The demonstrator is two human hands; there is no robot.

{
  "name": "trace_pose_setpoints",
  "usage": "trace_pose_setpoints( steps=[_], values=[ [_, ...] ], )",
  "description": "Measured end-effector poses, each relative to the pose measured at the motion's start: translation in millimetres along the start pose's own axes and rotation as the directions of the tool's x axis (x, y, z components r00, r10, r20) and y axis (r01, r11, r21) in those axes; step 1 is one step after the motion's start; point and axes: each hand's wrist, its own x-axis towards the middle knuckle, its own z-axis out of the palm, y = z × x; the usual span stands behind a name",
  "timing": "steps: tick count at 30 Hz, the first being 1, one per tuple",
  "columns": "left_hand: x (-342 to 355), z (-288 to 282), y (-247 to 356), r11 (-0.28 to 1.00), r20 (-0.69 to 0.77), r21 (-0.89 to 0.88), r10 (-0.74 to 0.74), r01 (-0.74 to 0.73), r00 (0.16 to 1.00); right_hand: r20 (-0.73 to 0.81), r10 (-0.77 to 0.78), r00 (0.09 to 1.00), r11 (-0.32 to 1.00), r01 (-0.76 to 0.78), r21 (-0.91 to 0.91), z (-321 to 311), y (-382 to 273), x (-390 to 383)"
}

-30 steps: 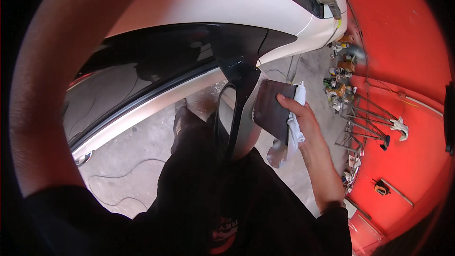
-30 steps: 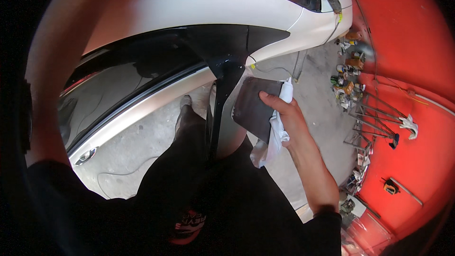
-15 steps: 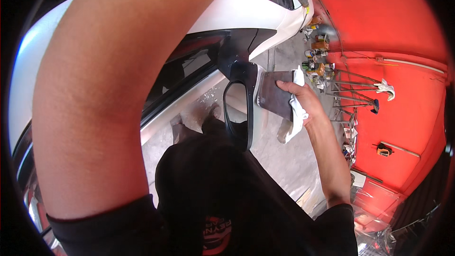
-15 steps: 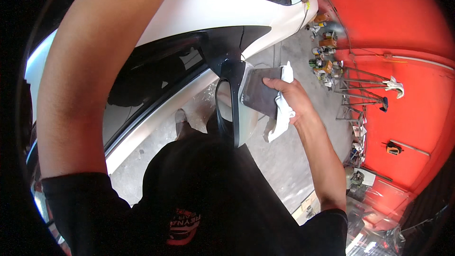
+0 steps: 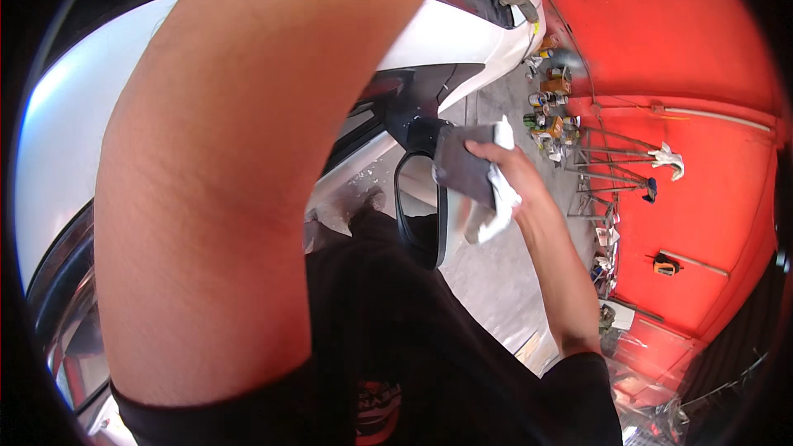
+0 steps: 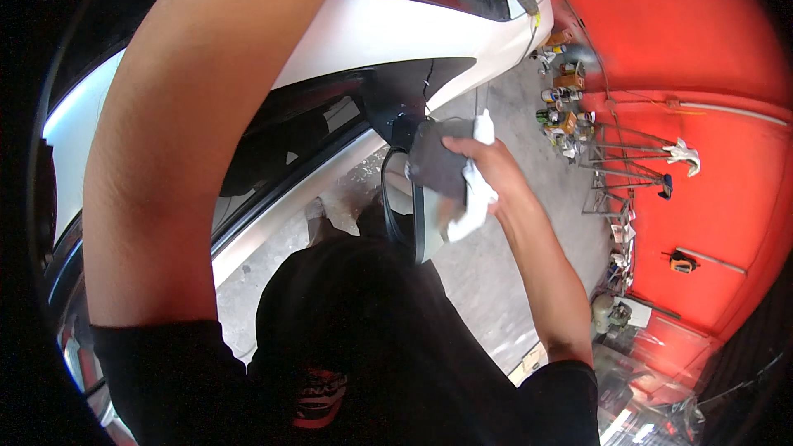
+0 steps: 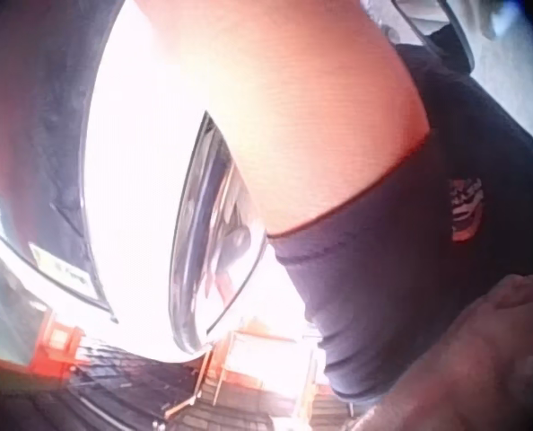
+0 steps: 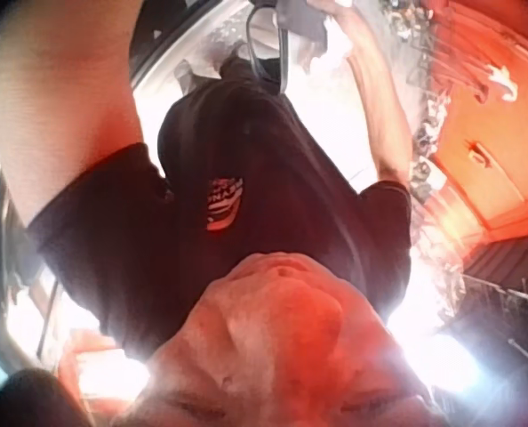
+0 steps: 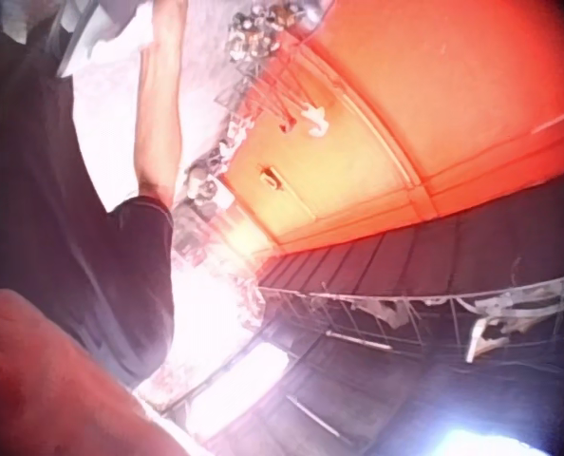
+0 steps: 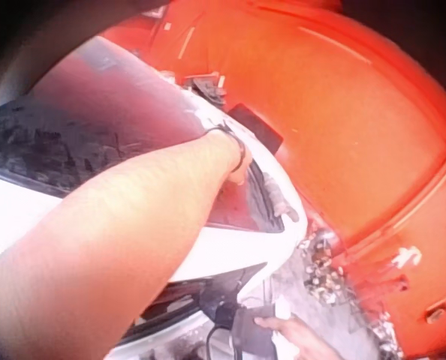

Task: Sanding and cleaning a car's side mirror housing during auto repair.

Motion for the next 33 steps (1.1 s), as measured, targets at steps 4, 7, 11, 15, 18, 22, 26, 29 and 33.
trace_pose_setpoints(
  steps=[4,7,11,15,18,22,26,29,33],
  values=[
    [4,-1,-3,1.000,-0.003,-0.021,0.002,-0.002,1.000,-0.055,-0.018,0.998,0.997,0.022,0.071,-14,4,-10],
    [8,-3,-1,1.000,-0.001,-0.008,0.013,-0.013,1.000,0.072,-0.064,0.995,0.996,0.060,0.068,-22,5,-3],
    [8,-2,1,1.000,-0.003,0.004,0.006,-0.006,1.000,-0.032,-0.050,0.998,0.999,0.050,0.010,-23,5,-2],
    [13,1,3,1.000,-0.006,-0.006,-0.008,0.008,1.000,-0.020,-0.042,0.999,0.998,0.043,0.039,-21,8,6],
    [18,1,4,0.999,-0.019,0.008,-0.033,0.034,0.999,-0.030,-0.151,0.988,0.976,0.154,0.157,-36,22,16],
    [20,11,-1,0.996,-0.018,0.001,-0.090,0.090,0.996,-0.354,-0.396,0.847,0.903,0.429,0.018,-113,85,-6],
    [24,14,-7,0.998,0.064,-0.007,-0.066,0.067,0.996,-0.547,-0.470,0.692,0.589,-0.216,-0.779,-207,242,-68],
    [17,20,-4,0.999,0.005,-0.036,0.000,0.000,1.000,-0.620,-0.103,0.778,0.358,-0.552,-0.753,-220,421,-114],
    [4,20,11,0.995,0.039,-0.095,0.039,-0.035,0.998,-0.199,0.430,0.881,0.437,-0.395,-0.808,-165,696,-182]
  ],
)
